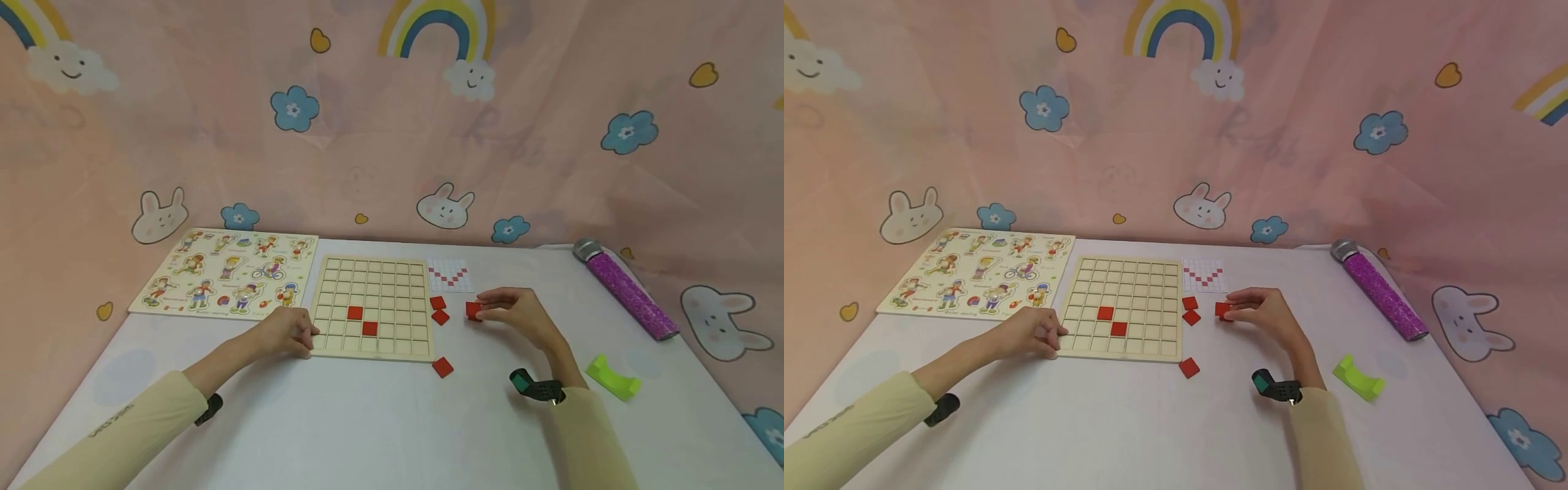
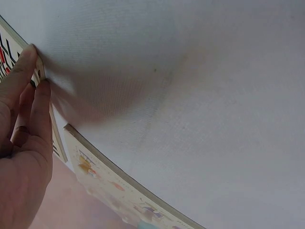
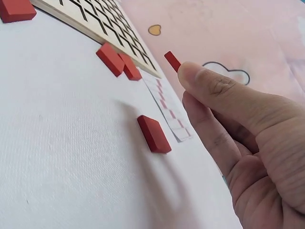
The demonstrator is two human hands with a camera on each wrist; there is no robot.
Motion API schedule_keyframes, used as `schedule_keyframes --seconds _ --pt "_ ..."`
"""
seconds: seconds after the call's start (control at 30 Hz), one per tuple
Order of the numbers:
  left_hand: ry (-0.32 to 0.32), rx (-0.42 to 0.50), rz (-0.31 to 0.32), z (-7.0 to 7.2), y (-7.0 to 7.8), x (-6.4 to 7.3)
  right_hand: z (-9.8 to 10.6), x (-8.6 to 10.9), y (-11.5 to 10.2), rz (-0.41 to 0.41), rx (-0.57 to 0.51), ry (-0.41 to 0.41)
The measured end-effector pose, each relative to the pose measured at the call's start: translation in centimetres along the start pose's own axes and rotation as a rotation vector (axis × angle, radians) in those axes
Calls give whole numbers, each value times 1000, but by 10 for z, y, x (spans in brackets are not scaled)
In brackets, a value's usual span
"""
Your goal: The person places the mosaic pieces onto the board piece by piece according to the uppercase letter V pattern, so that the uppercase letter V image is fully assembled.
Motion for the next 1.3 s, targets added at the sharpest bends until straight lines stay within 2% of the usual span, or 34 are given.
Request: schedule_keyframes --seconds 0.2,0.47,0.77,1.1,1.3 --pt "4 -7 0 0 -1 0 -20 -5 -10 -19 -63 -35" --pt "5 -8 -2 0 -2 0 -49 -14 -25 -2 -117 -87" --pt "2 1 32 0 -2 1 -78 -25 -43 9 -106 -91" --pt "9 6 16 -2 -2 1 -109 -36 -63 5 -132 -96" --pt "8 8 40 -2 -1 1 -126 -40 -76 21 -161 -89"
Point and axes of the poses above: each hand's wrist, its own x-axis away from the middle knuckle, its own z-axis out of the back of the hand, y = z × x, the point moved 1 cm from there along -x, towards the middle knuckle, and after that the axes turned 9 degrees about y, right-handed, at the moved point
